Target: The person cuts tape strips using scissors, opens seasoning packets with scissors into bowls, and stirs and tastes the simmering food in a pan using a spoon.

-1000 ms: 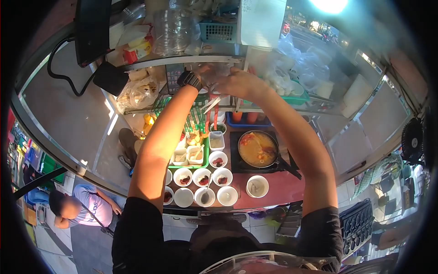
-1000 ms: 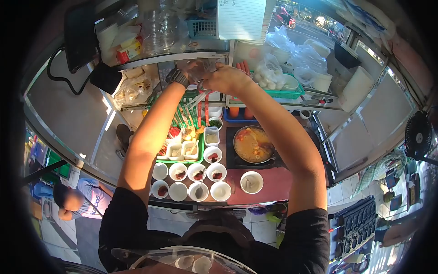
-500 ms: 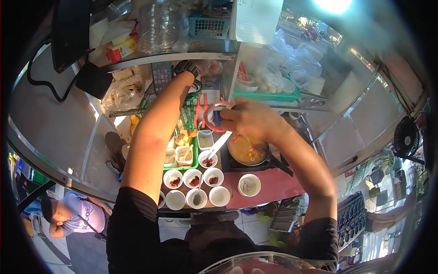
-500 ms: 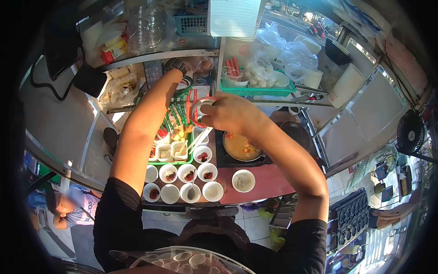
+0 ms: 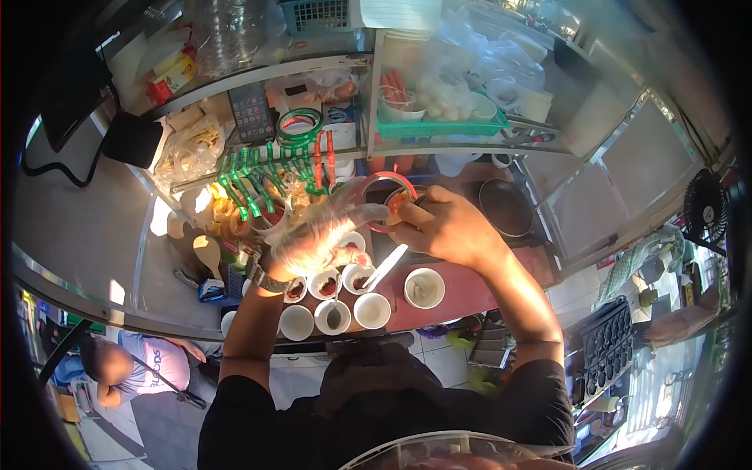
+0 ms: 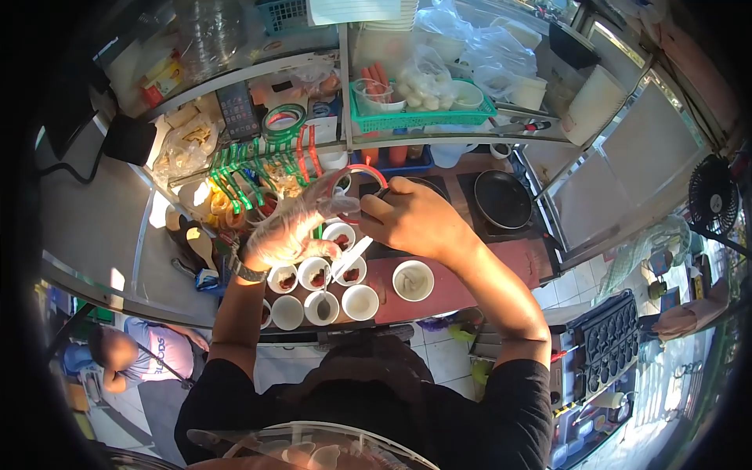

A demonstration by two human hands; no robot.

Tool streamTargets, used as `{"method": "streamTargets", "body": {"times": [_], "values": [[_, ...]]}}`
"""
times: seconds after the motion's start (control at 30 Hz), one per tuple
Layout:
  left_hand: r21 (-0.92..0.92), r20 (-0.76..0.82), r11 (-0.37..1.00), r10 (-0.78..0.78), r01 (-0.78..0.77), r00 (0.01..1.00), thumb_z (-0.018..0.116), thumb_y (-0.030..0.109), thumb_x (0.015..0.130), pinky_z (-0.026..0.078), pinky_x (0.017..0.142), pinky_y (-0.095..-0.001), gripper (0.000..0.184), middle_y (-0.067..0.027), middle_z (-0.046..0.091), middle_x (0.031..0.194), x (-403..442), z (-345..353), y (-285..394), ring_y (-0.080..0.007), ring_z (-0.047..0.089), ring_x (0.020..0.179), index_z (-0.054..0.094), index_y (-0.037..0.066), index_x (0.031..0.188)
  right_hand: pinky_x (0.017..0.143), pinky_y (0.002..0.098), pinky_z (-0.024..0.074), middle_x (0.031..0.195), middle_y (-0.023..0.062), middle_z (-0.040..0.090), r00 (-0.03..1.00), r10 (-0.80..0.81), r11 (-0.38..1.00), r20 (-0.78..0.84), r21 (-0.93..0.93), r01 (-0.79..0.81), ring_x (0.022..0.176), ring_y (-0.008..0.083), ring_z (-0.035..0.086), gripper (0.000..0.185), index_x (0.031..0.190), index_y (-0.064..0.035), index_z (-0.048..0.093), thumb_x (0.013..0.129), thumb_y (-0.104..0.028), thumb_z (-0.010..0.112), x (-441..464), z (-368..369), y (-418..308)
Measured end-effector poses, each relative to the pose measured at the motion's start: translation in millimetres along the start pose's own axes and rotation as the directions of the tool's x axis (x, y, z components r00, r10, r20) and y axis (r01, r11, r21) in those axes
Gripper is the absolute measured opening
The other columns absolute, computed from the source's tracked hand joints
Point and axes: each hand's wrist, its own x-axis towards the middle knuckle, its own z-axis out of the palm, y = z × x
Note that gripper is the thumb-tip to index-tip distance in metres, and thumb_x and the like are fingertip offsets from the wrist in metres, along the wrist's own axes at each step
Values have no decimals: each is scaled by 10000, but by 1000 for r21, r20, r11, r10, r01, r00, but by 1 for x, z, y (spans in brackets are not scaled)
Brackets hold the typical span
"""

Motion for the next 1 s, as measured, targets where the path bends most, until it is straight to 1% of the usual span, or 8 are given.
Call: {"method": "streamTargets", "body": {"times": [0.07, 0.17, 0.3, 0.37, 0.5, 0.73, 0.8, 1.0], "values": [[-469, -176, 883, -88, -5, 981, 846, 8, 737, 575, 922, -435, 595, -199, 452, 1479, -29, 46, -19, -380, 562, 1236, 625, 135, 1275, 823, 313, 462, 1036, -19, 633, 1000, -15, 998, 4, 56, 15, 810, 133, 624, 221, 991, -182, 730, 780, -210, 671, 3, 11, -5], [27, -352, 998, -49, 63, 935, 717, -81, 838, 549, 901, -429, 226, -174, 580, 1262, -41, 45, -19, -345, 633, 1102, 575, 41, 963, 868, 335, 464, 1155, 37, 636, 987, 140, 851, -83, 519, -77, 920, 218, 622, 227, 1014, -119, 691, 791, -142, 728, 18, 16, -5], [-76, -393, 997, -11, -21, 919, 758, -49, 793, 584, 818, -423, 297, -263, 467, 1506, -78, 54, -42, -361, 674, 1071, 559, 19, 1002, 947, 353, 504, 1172, 57, 619, 869, 495, 464, 16, 840, -280, 1073, 228, 639, 361, 993, -93, 601, 770, 37, 852, 34, 36, 12], [-70, -392, 998, -29, 1, 920, 737, -47, 818, 584, 827, -416, 244, -272, 442, 1532, -81, 51, -25, -346, 664, 1118, 537, 8, 947, 965, 337, 518, 1159, 35, 608, 822, 503, -117, 268, 963, -242, 1142, 184, 624, 320, 980, -84, 570, 841, 38, 832, 38, 55, 18], [-165, -383, 986, -72, 8, 921, 727, 15, 865, 573, 875, -423, 201, -274, 443, 1532, -85, 51, -18, -344, 659, 1140, 527, 14, 894, 959, 338, 527, 1069, 9, 607, 858, 400, -210, 321, 944, -256, 1092, 163, 647, 305, 994, -74, 561, 867, 25, 820, 50, 69, 15], [-335, -447, 942, -159, 0, 880, 630, 210, 1006, 522, 936, -456, 182, -235, 569, 1377, -97, 78, -42, -364, 628, 1135, 563, 41, 1014, 765, 321, 544, 906, 6, 591, 848, 368, 21, 382, 908, -419, 903, 159, 656, 294, 923, -72, 557, 830, 110, 768, 78, 69, 27], [-465, -420, 875, -355, 138, 835, 628, 222, 1025, 522, 876, -428, 196, -239, 546, 1387, -99, 117, -68, -352, 631, 1058, 581, 44, 1090, 824, 387, 565, 1067, 127, 663, 939, 327, 760, 109, 561, -329, 905, 297, 712, 186, 983, -56, 651, 834, 32, 720, 105, 62, 45], [-345, -541, 901, -421, 265, 728, 685, 188, 1005, 564, 882, -425, 153, -296, 447, 1533, -78, 182, -93, -404, 663, 1125, 671, 104, 1132, 925, 478, 561, 1203, 140, 617, 997, 75, 988, 17, -134, -72, 1015, 339, 701, 197, 1060, -79, 666, 873, -34, 624, 157, 135, 92]]}}
